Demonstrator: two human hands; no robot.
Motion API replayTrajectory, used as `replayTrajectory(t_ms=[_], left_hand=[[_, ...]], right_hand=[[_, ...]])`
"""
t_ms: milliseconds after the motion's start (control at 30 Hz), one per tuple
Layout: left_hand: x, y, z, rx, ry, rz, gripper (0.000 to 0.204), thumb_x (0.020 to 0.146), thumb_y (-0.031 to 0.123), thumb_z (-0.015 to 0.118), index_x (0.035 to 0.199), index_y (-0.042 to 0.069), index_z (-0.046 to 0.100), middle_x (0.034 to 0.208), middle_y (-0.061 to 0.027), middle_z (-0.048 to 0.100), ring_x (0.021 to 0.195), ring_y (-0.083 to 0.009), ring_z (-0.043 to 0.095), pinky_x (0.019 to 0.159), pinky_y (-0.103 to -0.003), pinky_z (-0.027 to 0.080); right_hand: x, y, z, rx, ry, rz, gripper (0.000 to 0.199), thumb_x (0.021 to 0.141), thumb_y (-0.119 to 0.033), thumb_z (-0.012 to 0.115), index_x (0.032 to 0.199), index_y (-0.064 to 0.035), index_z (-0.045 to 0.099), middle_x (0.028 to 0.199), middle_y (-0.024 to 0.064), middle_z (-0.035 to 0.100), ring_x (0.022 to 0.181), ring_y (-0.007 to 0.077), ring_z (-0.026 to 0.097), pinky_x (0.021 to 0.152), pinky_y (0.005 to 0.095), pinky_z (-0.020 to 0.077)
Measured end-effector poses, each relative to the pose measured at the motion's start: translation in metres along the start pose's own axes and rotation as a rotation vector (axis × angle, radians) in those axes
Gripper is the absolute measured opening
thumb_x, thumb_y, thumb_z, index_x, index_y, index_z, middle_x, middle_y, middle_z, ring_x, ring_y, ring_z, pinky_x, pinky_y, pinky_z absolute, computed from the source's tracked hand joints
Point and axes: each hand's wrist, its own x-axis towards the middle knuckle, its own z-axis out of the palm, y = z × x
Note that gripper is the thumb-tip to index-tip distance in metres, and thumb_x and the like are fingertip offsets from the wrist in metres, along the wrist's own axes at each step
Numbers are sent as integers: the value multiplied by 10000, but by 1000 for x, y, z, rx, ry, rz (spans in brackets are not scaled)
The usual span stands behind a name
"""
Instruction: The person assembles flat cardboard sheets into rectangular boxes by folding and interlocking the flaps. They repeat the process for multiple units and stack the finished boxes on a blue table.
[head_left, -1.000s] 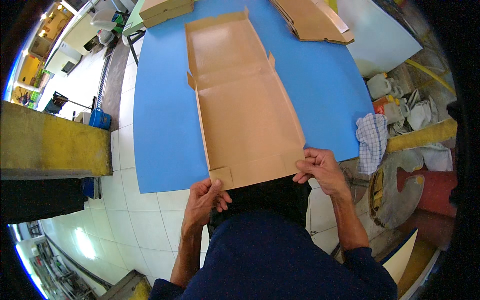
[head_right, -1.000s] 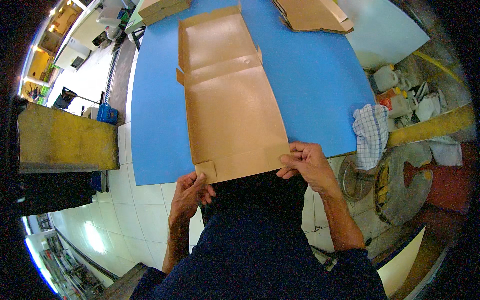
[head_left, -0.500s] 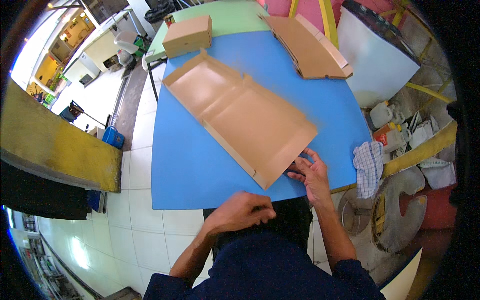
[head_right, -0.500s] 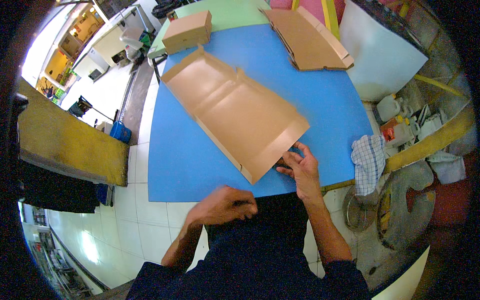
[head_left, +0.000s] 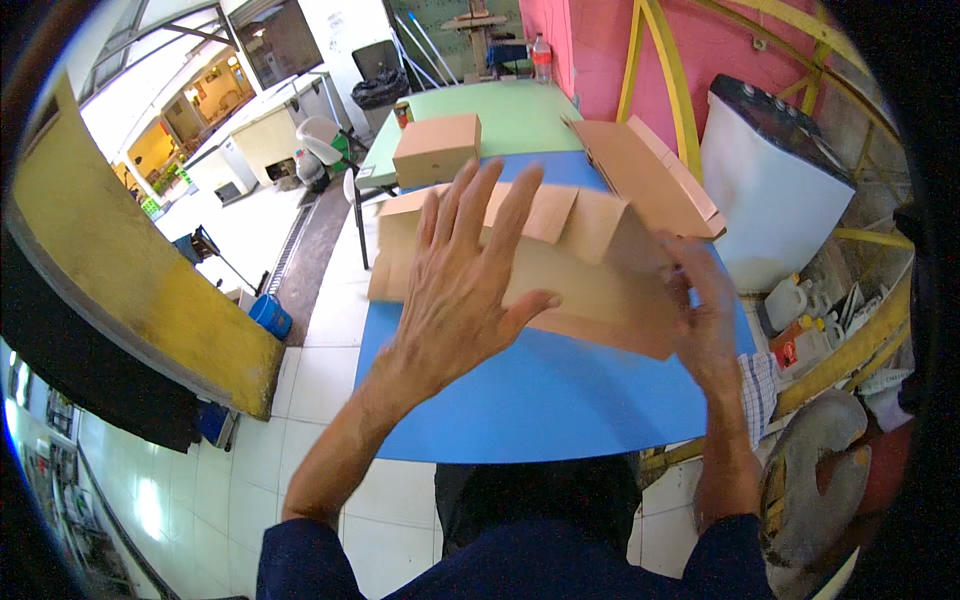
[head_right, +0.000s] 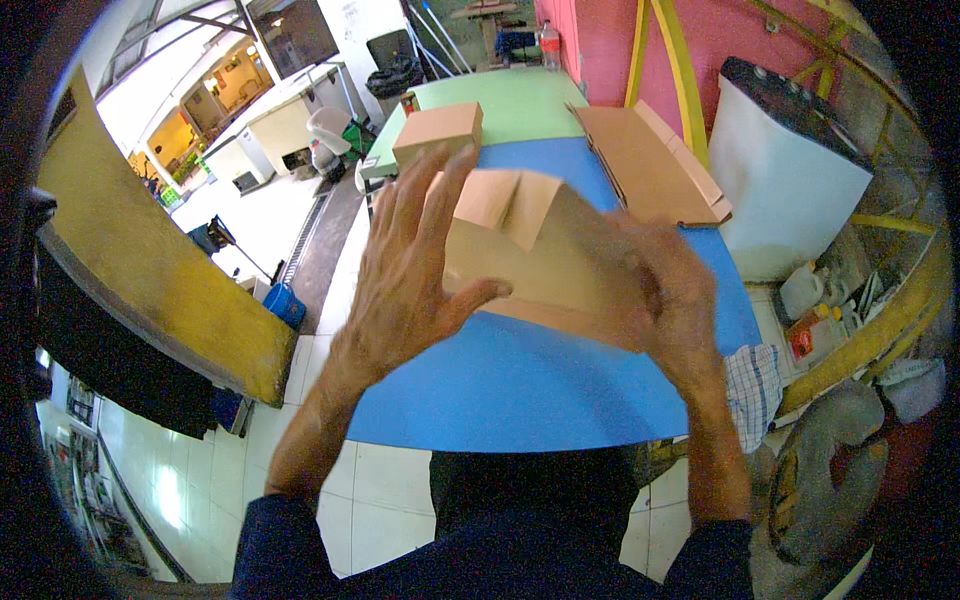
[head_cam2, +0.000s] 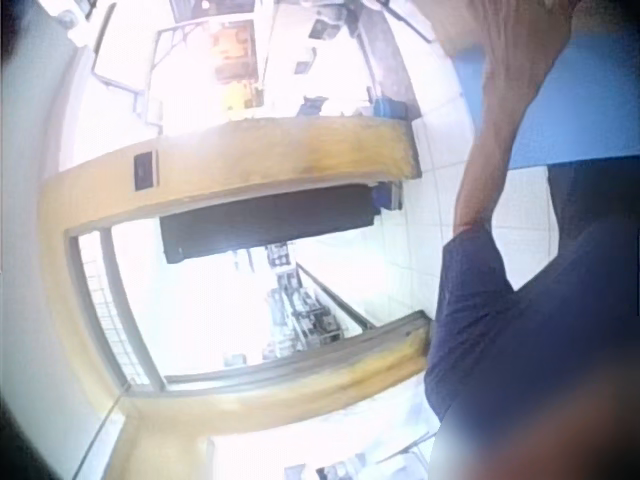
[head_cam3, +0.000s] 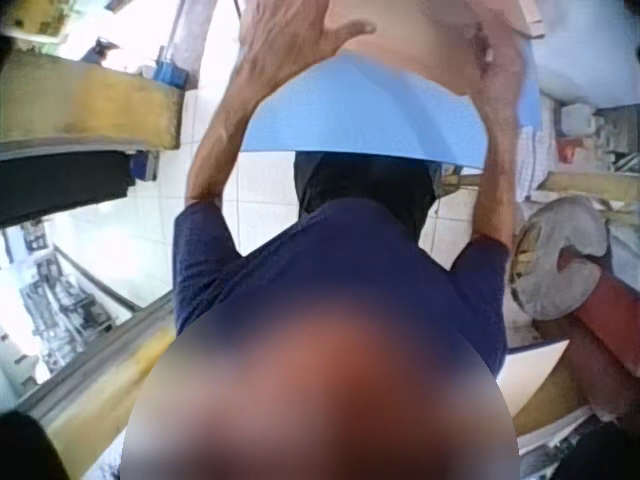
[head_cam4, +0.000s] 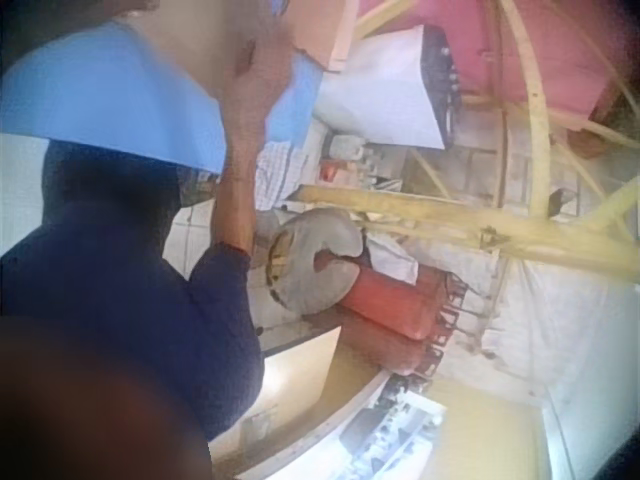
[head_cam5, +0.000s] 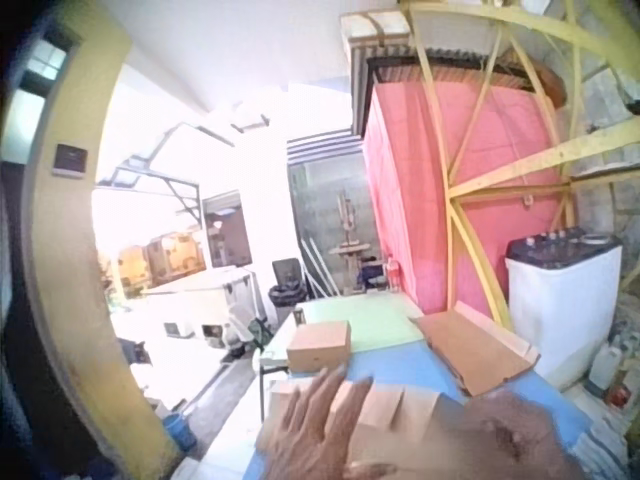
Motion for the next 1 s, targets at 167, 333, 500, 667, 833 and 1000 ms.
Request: replayTrajectory(t_ms=[167, 333, 500, 667, 833, 1000], left_hand=[[89, 15, -51, 95, 213, 130, 686, 773, 227, 818, 1367, 49, 525, 1173, -168, 653, 1064, -314, 651, 935, -423, 521], [148, 23, -117, -230, 323, 178, 323, 900, 190, 706, 1145, -12, 644, 877, -114, 716, 746, -183, 685, 671, -314, 555], [151, 1, -156, -391, 351, -53, 361, 947, 324, 663, 1051, -22, 675, 834, -65, 698, 632, -130, 629, 608, -305, 524], [112, -32, -132, -609, 126, -256, 358, 904, 256, 741, 1157, 18, 656, 852, -28, 705, 685, -60, 622, 621, -230, 512], [78, -36, -84, -487, 186, -184, 480, 857, 218, 788, 1248, 16, 597, 931, -65, 727, 760, -105, 668, 695, -284, 547], [65, -65, -72, -683, 112, -351, 250, 913, 176, 734, 1100, 15, 697, 906, -40, 720, 764, -94, 649, 679, -270, 530]], right_hand=[[80, -54, -65, -427, 378, -331, 382, 904, 26, 629, 1277, -57, 648, 1126, 102, 707, 1043, 180, 674, 902, 323, 521], [156, -98, -111, -358, 396, -377, 377, 924, -190, 679, 1276, -61, 642, 1205, 141, 688, 1134, 247, 659, 957, 377, 517], [188, -106, -115, -570, 395, -375, 359, 879, -155, 683, 1221, -57, 638, 1083, 172, 672, 968, 298, 667, 857, 372, 529], [184, -73, -111, -648, 84, -112, 379, 811, -290, 739, 1103, -66, 649, 974, 200, 693, 974, 376, 667, 870, 448, 493], [167, -46, -89, -457, -132, -38, 333, 796, -265, 734, 1040, -62, 634, 907, 208, 701, 890, 404, 679, 759, 504, 514], [150, -37, -78, -363, -157, -95, 319, 765, -170, 761, 1014, -51, 602, 815, 153, 674, 804, 343, 667, 721, 443, 479]])
